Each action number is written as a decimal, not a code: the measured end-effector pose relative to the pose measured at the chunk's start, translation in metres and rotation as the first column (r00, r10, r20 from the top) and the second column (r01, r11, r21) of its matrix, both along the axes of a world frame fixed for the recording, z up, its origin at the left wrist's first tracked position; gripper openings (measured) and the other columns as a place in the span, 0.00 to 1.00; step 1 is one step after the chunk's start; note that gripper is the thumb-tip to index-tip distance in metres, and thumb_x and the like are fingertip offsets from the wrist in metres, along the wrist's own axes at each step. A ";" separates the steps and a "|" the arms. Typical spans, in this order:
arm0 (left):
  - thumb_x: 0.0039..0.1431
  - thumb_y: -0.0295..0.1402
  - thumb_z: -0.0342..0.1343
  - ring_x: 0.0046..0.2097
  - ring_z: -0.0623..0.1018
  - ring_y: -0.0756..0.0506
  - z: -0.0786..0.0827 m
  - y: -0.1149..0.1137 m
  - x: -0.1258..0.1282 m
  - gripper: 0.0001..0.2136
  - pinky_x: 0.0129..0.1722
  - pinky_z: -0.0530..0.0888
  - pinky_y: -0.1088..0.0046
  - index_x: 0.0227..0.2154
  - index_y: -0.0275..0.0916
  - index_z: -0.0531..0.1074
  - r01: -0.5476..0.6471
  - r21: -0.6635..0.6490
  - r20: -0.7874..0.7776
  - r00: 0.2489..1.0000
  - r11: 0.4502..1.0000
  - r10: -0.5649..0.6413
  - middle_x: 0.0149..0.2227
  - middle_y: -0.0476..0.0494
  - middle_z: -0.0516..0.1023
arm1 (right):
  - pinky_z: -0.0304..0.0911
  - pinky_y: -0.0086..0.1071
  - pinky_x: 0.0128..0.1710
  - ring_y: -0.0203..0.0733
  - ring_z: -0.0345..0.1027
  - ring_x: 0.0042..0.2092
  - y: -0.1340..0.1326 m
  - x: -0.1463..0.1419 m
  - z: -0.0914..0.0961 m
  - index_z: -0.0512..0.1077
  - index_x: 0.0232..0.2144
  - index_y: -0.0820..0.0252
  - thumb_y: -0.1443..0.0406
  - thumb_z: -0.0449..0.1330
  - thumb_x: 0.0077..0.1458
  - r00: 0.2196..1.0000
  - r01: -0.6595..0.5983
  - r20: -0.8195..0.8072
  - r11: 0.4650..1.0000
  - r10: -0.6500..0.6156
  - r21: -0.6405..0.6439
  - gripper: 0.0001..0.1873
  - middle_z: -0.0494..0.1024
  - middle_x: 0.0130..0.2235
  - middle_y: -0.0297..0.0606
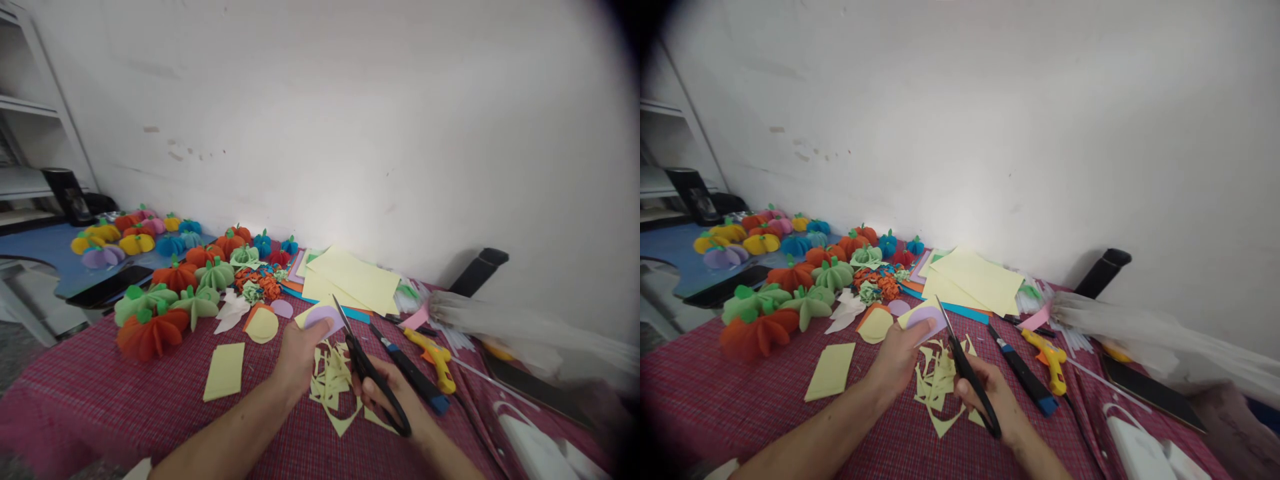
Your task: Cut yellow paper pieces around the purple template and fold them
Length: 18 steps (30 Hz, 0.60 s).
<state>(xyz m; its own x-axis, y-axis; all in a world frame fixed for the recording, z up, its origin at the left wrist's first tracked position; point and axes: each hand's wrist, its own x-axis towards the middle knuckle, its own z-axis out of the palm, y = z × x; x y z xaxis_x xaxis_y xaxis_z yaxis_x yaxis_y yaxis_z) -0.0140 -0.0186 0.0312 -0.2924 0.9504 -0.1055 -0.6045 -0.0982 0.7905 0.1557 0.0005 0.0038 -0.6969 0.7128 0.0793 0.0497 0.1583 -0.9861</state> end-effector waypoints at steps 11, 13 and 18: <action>0.41 0.30 0.60 0.26 0.74 0.46 0.001 0.000 -0.002 0.08 0.30 0.71 0.68 0.26 0.32 0.71 0.048 0.057 0.021 0.999 0.997 -0.049 0.25 0.44 0.76 | 0.43 0.21 0.16 0.25 0.47 0.19 0.001 0.003 0.003 0.65 0.44 0.65 0.50 0.57 0.49 1.000 -0.013 0.008 0.999 0.013 -0.045 0.27 0.59 0.22 0.29; 0.42 0.30 0.60 0.27 0.74 0.46 0.002 -0.001 -0.002 0.08 0.31 0.71 0.68 0.26 0.33 0.71 0.058 0.073 0.012 0.998 0.996 -0.059 0.25 0.44 0.76 | 0.42 0.21 0.15 0.25 0.45 0.18 0.001 0.005 0.004 0.65 0.43 0.65 0.51 0.56 0.50 0.999 -0.021 0.024 0.999 0.022 -0.044 0.26 0.58 0.21 0.28; 0.43 0.30 0.60 0.27 0.74 0.47 0.004 -0.001 -0.004 0.07 0.31 0.70 0.70 0.26 0.33 0.71 0.073 0.103 -0.002 0.997 0.992 -0.073 0.25 0.45 0.76 | 0.42 0.21 0.15 0.25 0.45 0.18 0.003 0.009 0.006 0.66 0.32 0.64 0.52 0.56 0.50 0.998 -0.028 0.055 0.999 0.029 -0.019 0.19 0.57 0.20 0.28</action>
